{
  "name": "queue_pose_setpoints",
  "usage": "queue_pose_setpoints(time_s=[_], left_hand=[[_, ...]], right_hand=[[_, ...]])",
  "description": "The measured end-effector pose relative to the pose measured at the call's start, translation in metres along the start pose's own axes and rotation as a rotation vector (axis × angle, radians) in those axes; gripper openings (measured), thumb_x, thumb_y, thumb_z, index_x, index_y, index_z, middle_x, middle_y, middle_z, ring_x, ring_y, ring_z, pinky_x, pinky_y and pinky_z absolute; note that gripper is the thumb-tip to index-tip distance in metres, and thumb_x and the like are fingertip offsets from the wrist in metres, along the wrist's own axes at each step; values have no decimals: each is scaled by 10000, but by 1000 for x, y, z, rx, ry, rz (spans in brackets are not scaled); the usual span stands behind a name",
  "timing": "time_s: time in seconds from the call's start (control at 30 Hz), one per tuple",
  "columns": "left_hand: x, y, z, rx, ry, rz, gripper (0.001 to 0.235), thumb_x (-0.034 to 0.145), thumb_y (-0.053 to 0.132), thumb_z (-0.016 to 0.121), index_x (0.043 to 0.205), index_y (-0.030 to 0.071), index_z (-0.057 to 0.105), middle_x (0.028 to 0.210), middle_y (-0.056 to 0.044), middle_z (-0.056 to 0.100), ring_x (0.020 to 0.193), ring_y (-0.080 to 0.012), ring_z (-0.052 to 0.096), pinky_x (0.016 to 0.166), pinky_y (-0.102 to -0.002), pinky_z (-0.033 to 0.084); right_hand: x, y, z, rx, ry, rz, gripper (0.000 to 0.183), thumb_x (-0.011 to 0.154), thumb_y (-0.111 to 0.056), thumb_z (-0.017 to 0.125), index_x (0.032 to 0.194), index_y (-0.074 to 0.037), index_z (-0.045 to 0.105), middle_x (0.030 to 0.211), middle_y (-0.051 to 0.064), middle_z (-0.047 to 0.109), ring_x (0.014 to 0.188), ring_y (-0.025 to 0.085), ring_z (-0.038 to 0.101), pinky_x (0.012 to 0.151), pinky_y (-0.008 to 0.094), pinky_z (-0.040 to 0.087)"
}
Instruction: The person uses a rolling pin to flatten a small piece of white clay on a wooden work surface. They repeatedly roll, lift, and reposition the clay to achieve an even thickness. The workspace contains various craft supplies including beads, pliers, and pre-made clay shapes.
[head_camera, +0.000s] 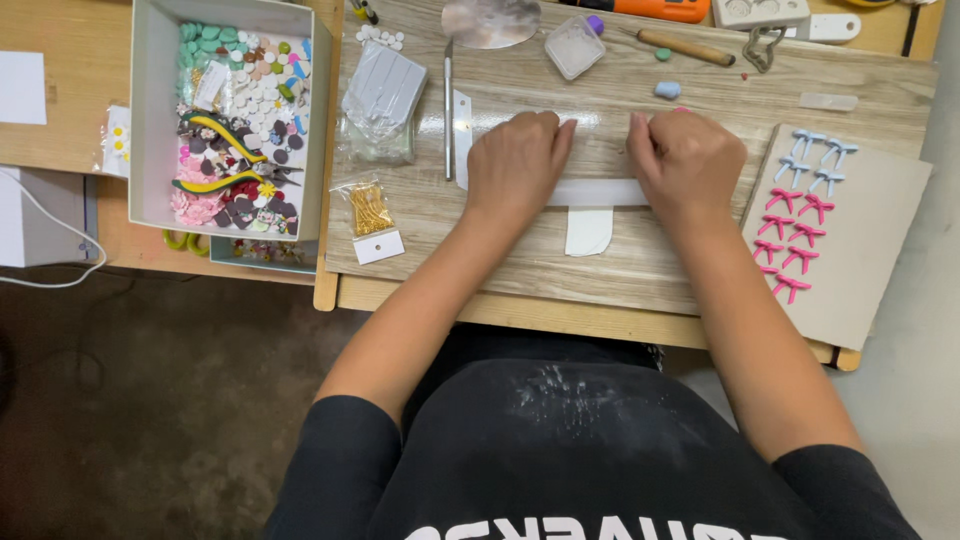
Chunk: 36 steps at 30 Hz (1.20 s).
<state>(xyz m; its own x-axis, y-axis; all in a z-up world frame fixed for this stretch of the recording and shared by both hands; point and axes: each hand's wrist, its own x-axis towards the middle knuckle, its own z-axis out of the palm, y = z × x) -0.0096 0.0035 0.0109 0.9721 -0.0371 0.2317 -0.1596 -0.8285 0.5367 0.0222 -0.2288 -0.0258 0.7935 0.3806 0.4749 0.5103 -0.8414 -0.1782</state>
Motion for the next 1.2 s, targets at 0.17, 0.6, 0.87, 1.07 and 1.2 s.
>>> queue_pose_setpoints(time_s=[0.17, 0.6, 0.87, 1.07, 1.2], left_hand=[[8, -8, 11, 48, -39, -89, 361, 1003, 345, 526, 767, 100, 649, 650, -104, 618, 636, -382, 722, 532, -510, 567], [4, 13, -16, 77, 95, -25, 383, 1026, 313, 575, 728, 80, 635, 622, -60, 588, 485, -268, 566, 348, -420, 390], [-40, -1, 2, 146, 64, -1, 329, 970, 319, 684, 722, 113, 615, 678, -57, 616, 579, -323, 639, 373, -466, 425], [-19, -5, 19, 187, 126, -23, 373, 987, 354, 636, 691, 126, 643, 649, -55, 635, 544, -310, 637, 365, -454, 419], [-5, -18, 43, 401, 174, 2, 336, 948, 408, 697, 713, 169, 674, 677, -42, 662, 599, -270, 660, 413, -403, 438]], right_hand=[[-8, -28, -52, 56, -129, -118, 282, 1048, -375, 745, 909, -138, 683, 745, 86, 562, 769, 317, 643, 726, 423, 502], [-23, -10, -75, 213, -298, -154, 406, 1113, -324, 551, 1354, -26, 685, 1179, 175, 596, 1057, 357, 542, 932, 482, 365], [-60, -29, -69, 184, -315, -59, 409, 1078, -426, 542, 1348, -166, 706, 1163, 117, 589, 1076, 333, 523, 944, 489, 348], [-22, -33, -55, 37, -83, 10, 314, 1185, -289, 567, 984, -79, 686, 944, 101, 596, 887, 331, 542, 759, 462, 368], [11, -34, -29, -205, -187, 148, 286, 1158, -373, 653, 1020, -130, 713, 1003, 99, 602, 981, 324, 547, 738, 466, 362]])
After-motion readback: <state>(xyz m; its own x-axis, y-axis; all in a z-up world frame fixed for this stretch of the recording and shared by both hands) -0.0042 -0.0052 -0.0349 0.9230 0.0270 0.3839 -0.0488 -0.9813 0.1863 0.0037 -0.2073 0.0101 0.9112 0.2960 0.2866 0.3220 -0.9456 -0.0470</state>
